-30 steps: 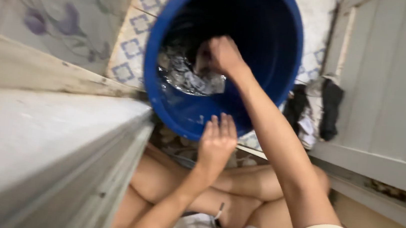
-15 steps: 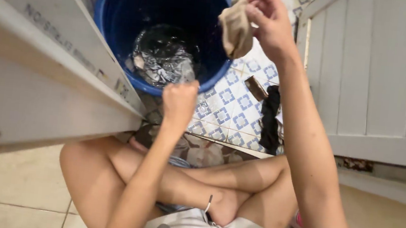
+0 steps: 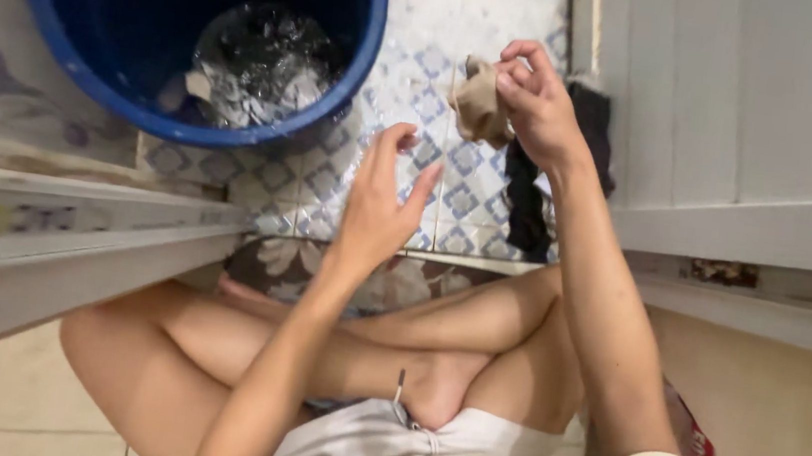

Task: Hand washing socks in a bucket of water on the floor.

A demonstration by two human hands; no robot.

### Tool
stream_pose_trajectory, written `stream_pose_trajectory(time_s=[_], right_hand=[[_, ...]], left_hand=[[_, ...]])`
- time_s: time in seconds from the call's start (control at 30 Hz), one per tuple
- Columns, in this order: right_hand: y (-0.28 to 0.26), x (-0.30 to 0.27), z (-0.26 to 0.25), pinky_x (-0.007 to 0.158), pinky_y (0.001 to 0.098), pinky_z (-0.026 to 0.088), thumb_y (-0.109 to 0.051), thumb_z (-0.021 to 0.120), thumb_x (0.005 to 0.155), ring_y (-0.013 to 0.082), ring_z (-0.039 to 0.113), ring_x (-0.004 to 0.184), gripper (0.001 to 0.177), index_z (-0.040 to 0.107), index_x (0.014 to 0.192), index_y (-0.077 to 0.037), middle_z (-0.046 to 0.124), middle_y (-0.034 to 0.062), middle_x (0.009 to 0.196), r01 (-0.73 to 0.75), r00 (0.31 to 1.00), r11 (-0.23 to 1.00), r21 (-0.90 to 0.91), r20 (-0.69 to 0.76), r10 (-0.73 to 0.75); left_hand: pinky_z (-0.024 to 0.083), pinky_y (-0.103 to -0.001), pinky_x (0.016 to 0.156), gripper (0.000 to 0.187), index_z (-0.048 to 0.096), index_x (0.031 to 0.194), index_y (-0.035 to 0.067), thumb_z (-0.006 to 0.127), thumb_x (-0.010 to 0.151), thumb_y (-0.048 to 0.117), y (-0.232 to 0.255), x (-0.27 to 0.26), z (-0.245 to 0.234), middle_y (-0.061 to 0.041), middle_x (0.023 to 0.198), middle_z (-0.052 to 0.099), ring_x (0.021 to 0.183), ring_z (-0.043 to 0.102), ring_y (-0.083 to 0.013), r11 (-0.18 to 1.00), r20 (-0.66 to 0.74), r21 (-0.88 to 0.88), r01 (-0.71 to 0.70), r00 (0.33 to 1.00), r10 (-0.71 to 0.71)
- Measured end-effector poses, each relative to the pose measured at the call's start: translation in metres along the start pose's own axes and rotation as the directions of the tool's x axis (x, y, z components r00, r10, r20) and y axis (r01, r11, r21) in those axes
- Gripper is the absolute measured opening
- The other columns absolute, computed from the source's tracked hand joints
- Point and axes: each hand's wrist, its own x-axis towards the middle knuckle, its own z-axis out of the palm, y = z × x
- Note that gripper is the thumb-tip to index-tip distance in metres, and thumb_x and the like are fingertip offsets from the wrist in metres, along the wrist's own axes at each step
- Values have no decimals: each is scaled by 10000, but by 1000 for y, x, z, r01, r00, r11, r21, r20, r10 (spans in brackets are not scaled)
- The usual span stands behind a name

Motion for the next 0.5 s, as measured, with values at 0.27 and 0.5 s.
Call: stream_pose_trajectory(time_s=[0.27,0.5], right_hand=[[103,-47,-36,972,308,484,-68,652,1013,148,610,1056,371,472,1332,-123,635,20,1109,-132,991,967,219,43,125],[153,-62,-52,741,221,419,-91,644,1053,62,529,854,259,565,1300,-100,595,-29,951,-184,967,970,-157,-207,150]], left_hand=[[479,-350,898,530,626,1377,34,643,964,365,-115,-3,138,-99,1212,706,1061,649,-197,45,645,-562,826,472,-601],[586,-277,848,377,678,1246,3,774,882,17,-117,3,117,-83,1128,736,971,709,-133,342,485,-624,703,691,-536]])
